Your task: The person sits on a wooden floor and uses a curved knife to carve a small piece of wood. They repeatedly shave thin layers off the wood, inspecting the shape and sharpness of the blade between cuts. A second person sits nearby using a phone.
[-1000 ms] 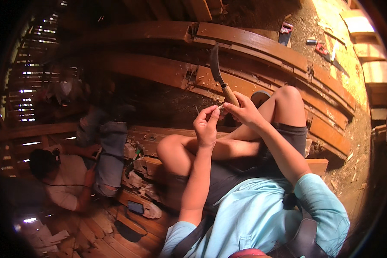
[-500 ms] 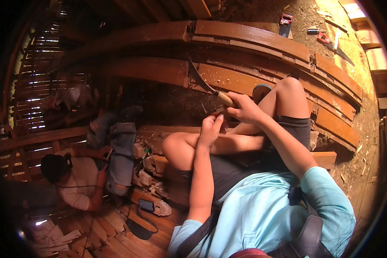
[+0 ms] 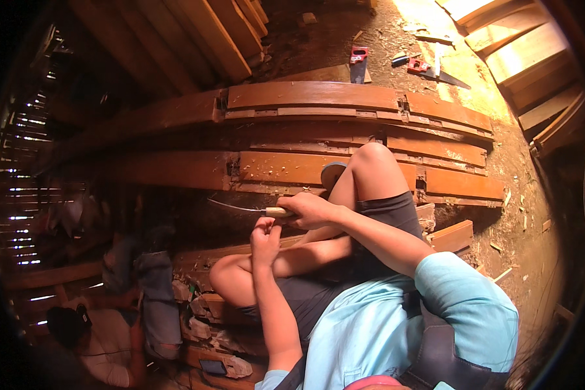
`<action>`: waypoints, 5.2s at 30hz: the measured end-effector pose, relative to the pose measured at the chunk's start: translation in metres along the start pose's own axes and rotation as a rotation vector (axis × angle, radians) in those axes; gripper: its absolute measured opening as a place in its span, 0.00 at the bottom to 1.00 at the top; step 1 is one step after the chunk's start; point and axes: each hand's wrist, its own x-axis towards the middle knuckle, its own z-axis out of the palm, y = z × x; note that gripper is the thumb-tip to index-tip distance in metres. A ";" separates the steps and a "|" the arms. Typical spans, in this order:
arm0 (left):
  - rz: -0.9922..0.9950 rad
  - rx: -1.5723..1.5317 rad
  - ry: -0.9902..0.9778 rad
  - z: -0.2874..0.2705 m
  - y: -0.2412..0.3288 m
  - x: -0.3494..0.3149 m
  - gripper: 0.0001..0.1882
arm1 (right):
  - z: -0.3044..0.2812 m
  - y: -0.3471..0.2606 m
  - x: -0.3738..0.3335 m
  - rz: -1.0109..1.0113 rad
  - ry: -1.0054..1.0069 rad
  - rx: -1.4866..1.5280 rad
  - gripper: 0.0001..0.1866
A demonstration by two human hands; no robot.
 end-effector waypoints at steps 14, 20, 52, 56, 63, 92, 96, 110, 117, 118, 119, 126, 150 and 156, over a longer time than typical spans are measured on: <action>-0.154 -0.305 0.015 -0.014 0.001 0.004 0.10 | 0.005 -0.007 -0.003 0.070 0.168 -0.127 0.14; -0.242 -1.017 0.213 -0.049 -0.002 0.013 0.10 | 0.003 -0.032 -0.002 -0.088 0.515 -0.211 0.21; 0.109 -0.838 0.210 -0.035 0.005 0.003 0.09 | 0.037 -0.009 0.001 -0.098 0.288 -0.649 0.29; 0.126 -0.916 0.238 -0.033 0.013 0.003 0.11 | 0.046 -0.016 0.000 0.001 0.260 -0.615 0.30; 0.092 -0.781 0.202 -0.003 0.015 -0.020 0.13 | 0.032 0.067 0.025 0.490 0.589 0.133 0.22; 0.163 -0.081 0.082 0.011 0.001 0.001 0.11 | 0.026 0.001 0.008 0.464 0.329 0.687 0.09; -0.072 -0.382 -0.052 0.007 0.004 0.002 0.16 | 0.031 0.011 0.006 0.365 0.353 0.605 0.09; -0.175 -0.967 0.276 -0.037 -0.003 0.010 0.08 | 0.040 -0.013 -0.002 0.084 0.113 -0.356 0.22; -0.167 -1.011 0.258 -0.037 -0.001 0.009 0.08 | 0.041 -0.014 0.002 0.004 0.101 -0.455 0.22; -0.162 -1.010 0.244 -0.037 -0.001 0.008 0.08 | 0.040 -0.014 0.002 0.008 0.104 -0.465 0.23; -0.105 -0.981 0.223 -0.036 0.000 0.008 0.09 | 0.040 -0.013 0.002 0.043 0.108 -0.481 0.23; 0.026 -0.772 0.178 -0.003 0.009 -0.003 0.16 | 0.015 0.024 0.021 0.208 0.454 -0.268 0.24; 0.167 -0.497 0.312 -0.016 -0.002 0.020 0.11 | 0.040 0.001 0.000 -0.006 0.313 -0.566 0.30; 0.136 -0.588 0.303 -0.017 -0.009 0.021 0.13 | 0.054 0.009 0.002 0.254 0.260 -0.415 0.26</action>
